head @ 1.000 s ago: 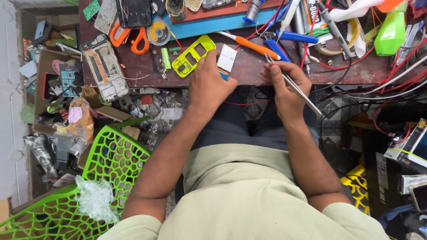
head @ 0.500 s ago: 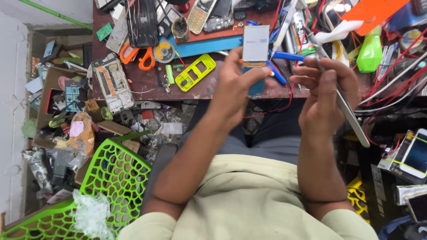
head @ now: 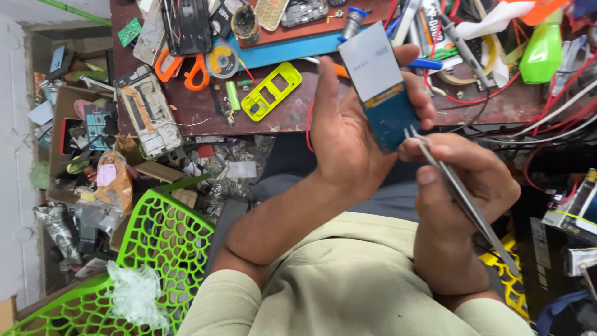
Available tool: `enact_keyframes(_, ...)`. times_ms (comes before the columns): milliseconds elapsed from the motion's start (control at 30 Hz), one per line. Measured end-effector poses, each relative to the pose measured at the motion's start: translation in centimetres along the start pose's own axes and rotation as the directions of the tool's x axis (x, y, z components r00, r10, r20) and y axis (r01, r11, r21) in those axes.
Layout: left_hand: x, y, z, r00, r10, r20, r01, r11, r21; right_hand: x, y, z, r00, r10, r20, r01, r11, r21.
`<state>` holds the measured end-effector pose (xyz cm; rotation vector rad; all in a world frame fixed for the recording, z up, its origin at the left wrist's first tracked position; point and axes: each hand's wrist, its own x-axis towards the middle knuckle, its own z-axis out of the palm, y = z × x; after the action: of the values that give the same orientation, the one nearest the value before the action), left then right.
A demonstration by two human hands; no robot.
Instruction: The person uses tweezers to position a small component on a blue circuit board and then solders it in place with a soldering iron and solder wire. The person repeatedly applies solder to the component's connection points while holding the board steady.
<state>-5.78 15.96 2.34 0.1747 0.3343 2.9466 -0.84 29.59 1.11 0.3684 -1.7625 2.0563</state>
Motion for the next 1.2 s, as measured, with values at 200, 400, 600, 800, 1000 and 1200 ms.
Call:
enact_keyframes(200, 0.2, 1.5, 0.5, 0.999, 0.040, 0.026, -0.039, 0.998, -0.042, 1.6, -1.4, 2.2, 0.998, 0.030, 0.052, -0.027, 0.998, -0.062)
enact_keyframes(400, -0.5, 2.7, 0.0, 0.996, 0.088, 0.028, -0.086, 0.995, -0.046, 2.2, -3.9, 5.7, 0.982, 0.168, -0.085, -0.172, 0.984, -0.036)
enact_keyframes(600, -1.4, 2.8, -0.2, 0.984, 0.173, 0.050, -0.174, 0.984, 0.025, 2.2, -2.6, 6.7, 0.961, 0.245, -0.128, -0.261, 0.958, -0.123)
enact_keyframes(800, -1.2, 2.4, -0.1, 0.983, 0.183, 0.024, -0.184, 0.983, 0.019, 2.0, -1.4, 5.1, 0.993, 0.038, 0.109, -0.015, 0.979, -0.206)
enact_keyframes(1000, -0.9, 2.5, 0.2, 0.984, 0.175, 0.018, -0.176, 0.980, 0.096, 1.4, -0.4, 4.9, 0.997, 0.036, 0.066, -0.020, 0.972, -0.234)
enact_keyframes(1200, -0.3, 2.4, 0.2, 0.986, 0.169, 0.001, -0.169, 0.984, 0.059, 1.7, 0.7, 4.5, 0.998, 0.021, 0.053, -0.005, 0.958, -0.285)
